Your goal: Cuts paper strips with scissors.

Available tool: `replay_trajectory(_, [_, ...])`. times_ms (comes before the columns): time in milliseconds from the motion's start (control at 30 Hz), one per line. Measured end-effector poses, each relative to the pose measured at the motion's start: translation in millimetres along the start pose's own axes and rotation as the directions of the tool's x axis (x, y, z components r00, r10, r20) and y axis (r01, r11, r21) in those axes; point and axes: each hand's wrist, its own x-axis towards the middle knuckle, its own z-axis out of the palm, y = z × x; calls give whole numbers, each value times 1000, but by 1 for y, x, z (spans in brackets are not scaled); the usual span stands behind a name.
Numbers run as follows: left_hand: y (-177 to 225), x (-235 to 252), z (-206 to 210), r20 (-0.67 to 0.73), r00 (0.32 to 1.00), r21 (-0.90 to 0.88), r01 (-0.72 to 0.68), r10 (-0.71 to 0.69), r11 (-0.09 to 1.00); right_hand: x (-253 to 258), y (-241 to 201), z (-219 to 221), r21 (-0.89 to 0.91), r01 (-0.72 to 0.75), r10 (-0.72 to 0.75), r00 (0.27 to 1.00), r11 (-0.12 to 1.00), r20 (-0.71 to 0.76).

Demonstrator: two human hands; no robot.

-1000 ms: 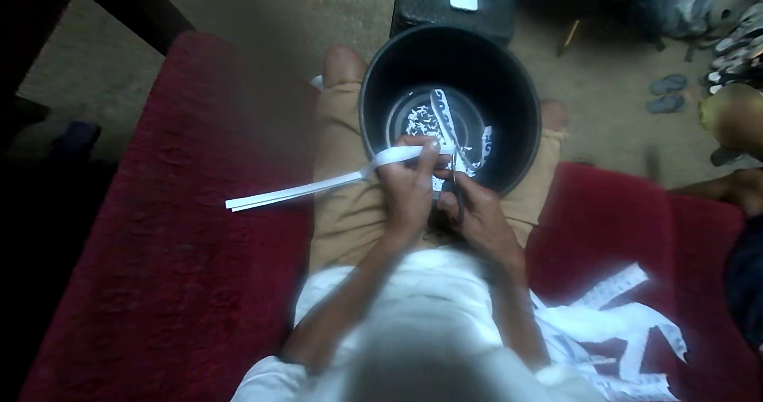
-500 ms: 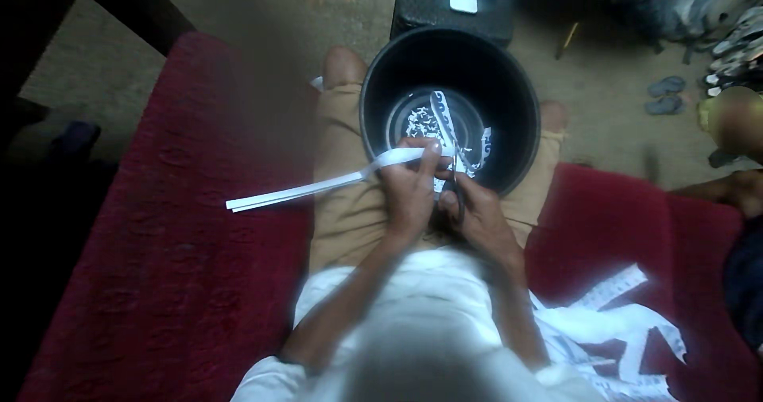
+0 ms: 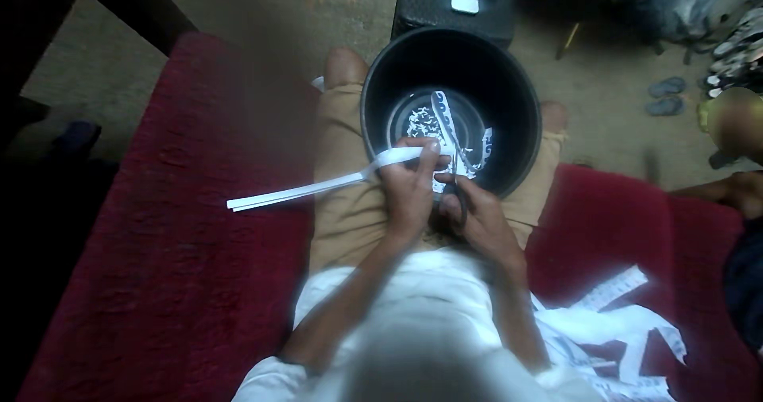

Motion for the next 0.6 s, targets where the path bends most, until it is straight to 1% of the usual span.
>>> replay_trajectory(100, [0, 0, 0, 0, 1000, -3, 0, 0, 1000, 0, -2, 0, -10, 4, -4, 999, 1000, 33])
replay_trajectory(333, [-1, -2, 0, 3, 1000, -14, 7, -7, 1000, 3, -3, 2, -73, 52, -53, 999, 996, -10])
replay_trajectory(600, [-2, -1, 1, 2, 1000, -28, 8, -8, 1000, 3, -3, 2, -71, 65, -66, 998, 995, -3])
